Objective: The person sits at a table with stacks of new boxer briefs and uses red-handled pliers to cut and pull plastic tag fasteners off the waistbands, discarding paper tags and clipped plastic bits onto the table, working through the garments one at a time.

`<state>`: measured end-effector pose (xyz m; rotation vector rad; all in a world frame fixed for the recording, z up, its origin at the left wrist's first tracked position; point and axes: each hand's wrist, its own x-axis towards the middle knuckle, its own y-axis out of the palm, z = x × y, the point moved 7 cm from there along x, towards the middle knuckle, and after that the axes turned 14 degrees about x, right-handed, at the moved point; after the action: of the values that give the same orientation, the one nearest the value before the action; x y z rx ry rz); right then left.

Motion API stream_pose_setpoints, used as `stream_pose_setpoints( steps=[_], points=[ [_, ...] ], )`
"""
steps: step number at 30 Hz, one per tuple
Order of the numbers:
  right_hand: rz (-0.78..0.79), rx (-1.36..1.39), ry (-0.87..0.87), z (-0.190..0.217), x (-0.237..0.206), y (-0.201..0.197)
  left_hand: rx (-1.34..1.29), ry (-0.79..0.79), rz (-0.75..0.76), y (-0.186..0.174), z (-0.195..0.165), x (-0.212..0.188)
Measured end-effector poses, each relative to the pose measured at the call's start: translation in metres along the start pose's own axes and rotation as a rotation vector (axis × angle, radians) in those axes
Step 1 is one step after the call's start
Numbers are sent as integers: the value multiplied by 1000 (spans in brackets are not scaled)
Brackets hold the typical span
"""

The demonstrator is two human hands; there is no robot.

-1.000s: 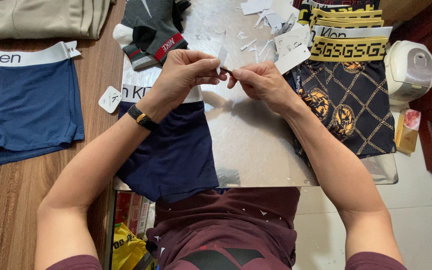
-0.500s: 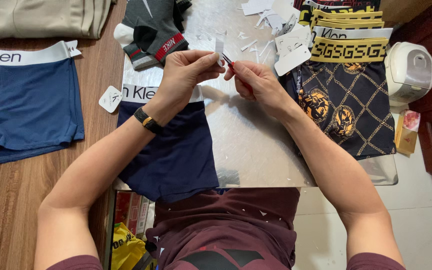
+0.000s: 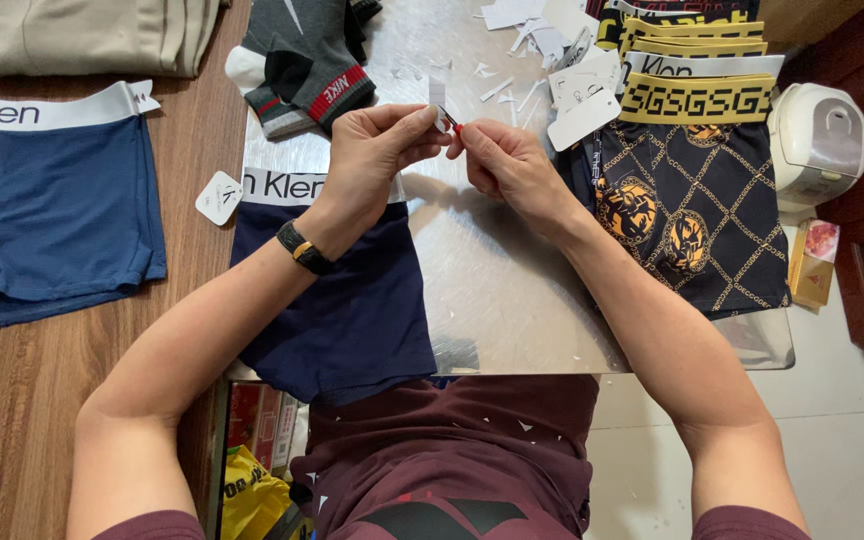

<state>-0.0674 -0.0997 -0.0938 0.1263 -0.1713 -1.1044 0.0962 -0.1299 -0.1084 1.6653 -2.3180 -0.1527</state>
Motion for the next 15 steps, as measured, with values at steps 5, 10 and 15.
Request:
stream_pose_setpoints(
  steps=[5,10,15],
  points=[
    [-9,-35,-10,1,1,-1,12,5,-5,-1,0,0],
    [-15,-42,-23,0,2,0,4,1,-6,-1,-1,0],
    [19,57,8,7,-3,-4,91,67,11,1,-10,-3]
  ],
)
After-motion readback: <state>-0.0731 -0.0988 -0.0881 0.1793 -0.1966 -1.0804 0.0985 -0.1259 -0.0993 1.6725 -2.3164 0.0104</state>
